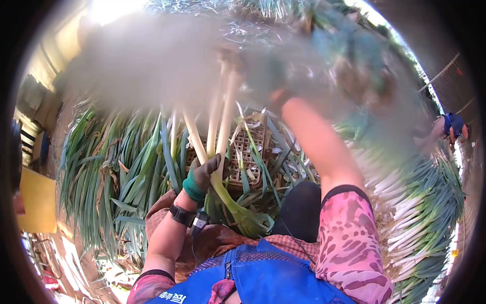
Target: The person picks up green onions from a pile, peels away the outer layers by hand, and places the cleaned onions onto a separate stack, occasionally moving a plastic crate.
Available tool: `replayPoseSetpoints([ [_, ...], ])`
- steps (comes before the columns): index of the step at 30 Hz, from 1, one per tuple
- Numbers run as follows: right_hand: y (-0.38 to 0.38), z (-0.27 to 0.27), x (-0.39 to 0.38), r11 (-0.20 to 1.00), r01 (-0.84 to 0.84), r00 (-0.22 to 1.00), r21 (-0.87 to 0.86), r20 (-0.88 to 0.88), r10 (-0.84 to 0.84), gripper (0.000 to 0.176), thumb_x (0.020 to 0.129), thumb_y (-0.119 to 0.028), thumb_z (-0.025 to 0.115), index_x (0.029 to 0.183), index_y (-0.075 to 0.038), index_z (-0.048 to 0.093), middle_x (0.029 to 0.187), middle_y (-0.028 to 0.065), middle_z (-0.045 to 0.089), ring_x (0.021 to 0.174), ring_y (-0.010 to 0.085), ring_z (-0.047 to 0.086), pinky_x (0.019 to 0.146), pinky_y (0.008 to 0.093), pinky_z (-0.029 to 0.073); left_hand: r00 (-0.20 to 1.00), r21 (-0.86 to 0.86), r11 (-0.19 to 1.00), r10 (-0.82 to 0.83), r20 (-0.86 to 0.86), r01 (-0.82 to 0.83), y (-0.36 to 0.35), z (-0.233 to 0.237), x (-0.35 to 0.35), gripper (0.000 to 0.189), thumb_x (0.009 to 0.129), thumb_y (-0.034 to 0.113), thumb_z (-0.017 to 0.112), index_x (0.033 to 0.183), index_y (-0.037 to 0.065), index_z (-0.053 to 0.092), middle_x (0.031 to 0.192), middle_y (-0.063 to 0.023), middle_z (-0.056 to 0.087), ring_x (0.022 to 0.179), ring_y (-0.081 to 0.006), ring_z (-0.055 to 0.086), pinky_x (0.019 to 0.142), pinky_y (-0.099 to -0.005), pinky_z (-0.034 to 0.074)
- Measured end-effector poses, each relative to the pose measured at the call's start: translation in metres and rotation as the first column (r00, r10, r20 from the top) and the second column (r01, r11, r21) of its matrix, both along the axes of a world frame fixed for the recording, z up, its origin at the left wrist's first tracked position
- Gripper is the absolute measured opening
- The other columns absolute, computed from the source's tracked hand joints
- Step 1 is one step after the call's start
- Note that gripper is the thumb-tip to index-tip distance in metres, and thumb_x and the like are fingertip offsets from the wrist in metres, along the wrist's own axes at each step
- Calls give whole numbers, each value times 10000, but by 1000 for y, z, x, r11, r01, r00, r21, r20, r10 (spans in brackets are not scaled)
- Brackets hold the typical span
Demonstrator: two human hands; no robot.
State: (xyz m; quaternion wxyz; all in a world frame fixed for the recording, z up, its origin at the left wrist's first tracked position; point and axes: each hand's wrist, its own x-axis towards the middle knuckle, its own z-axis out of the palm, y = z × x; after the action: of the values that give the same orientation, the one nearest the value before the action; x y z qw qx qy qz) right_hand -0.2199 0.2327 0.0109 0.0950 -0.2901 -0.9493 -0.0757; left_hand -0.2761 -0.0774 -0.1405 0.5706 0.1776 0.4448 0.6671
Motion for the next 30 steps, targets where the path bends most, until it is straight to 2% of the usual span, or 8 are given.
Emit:
replayPoseSetpoints([
  [5, 36, 82, 47, 989, 149, 982, 5, -119, -147, 324, 843, -380, 668, 1043, -125, 679, 794, 131, 670, 773, 260, 665, 691, 368, 515, 997, 46, 996, -70, -42, 72, -8, 16, -1, 320, 894, 217, 650, 1103, -18, 587, 847, -88, 660, 695, -192, 665, 619, -311, 559],
  [10, -53, 50, 49, 778, -125, 975, -616, -220, -17, 324, 844, -393, 665, 1027, -126, 683, 779, 125, 668, 767, 251, 665, 689, 366, 512, 992, 32, 992, -122, 26, 121, 1, 12, 0, 346, 874, 271, 682, 1069, -3, 602, 825, -66, 640, 669, -181, 651, 603, -306, 549],
  [13, -70, 41, 58, 698, -86, 983, -711, -174, -56, 325, 845, -401, 663, 1017, -127, 686, 769, 121, 667, 764, 247, 664, 687, 365, 511, 996, 49, 996, -75, -55, 78, -1, 14, 1, 348, 869, 280, 683, 1048, -10, 613, 825, -75, 644, 674, -182, 655, 612, -315, 559],
  [15, -60, 50, 65, 838, -42, 998, -544, -67, 6, 305, 848, -404, 654, 992, -137, 689, 755, 92, 667, 760, 214, 665, 678, 353, 513, 992, -37, 993, -117, -54, 115, -3, 8, -7, 313, 893, 233, 651, 1074, -21, 624, 892, -85, 671, 743, -165, 658, 647, -290, 547],
  [17, -22, 55, 72, 997, -16, 937, -71, 348, 40, 298, 857, -402, 641, 973, -132, 689, 776, 71, 672, 799, 181, 660, 711, 338, 513, 984, -74, 986, -158, -78, 152, 4, 8, -9, 285, 900, 202, 637, 1074, -24, 643, 911, -76, 680, 763, -131, 637, 668, -267, 524],
  [20, 45, 43, 91, 863, -328, 779, 383, 627, 18, 266, 882, -364, 606, 998, -139, 684, 843, 71, 679, 840, 160, 653, 737, 321, 511, 973, -30, 987, -160, -167, 157, 18, 30, 0, 295, 892, 200, 652, 1072, -33, 643, 892, -69, 677, 745, -127, 631, 652, -272, 527],
  [22, 69, 55, 111, 786, -279, 858, 552, 511, -54, 231, 897, -310, 578, 1023, -141, 673, 889, 71, 679, 850, 160, 654, 741, 313, 509, 973, -17, 986, -169, -156, 169, 22, 21, 2, 294, 883, 189, 664, 1067, -38, 643, 880, -68, 677, 746, -128, 632, 640, -270, 528],
  [30, -28, 117, 186, 923, -152, 987, 353, 95, 126, 116, 823, -258, 590, 877, -163, 628, 791, 29, 645, 776, 177, 633, 720, 330, 500, 927, -123, 987, -139, -349, 102, 34, -13, 25, 241, 863, 165, 687, 1025, -11, 665, 848, -34, 674, 719, -100, 603, 626, -255, 491],
])
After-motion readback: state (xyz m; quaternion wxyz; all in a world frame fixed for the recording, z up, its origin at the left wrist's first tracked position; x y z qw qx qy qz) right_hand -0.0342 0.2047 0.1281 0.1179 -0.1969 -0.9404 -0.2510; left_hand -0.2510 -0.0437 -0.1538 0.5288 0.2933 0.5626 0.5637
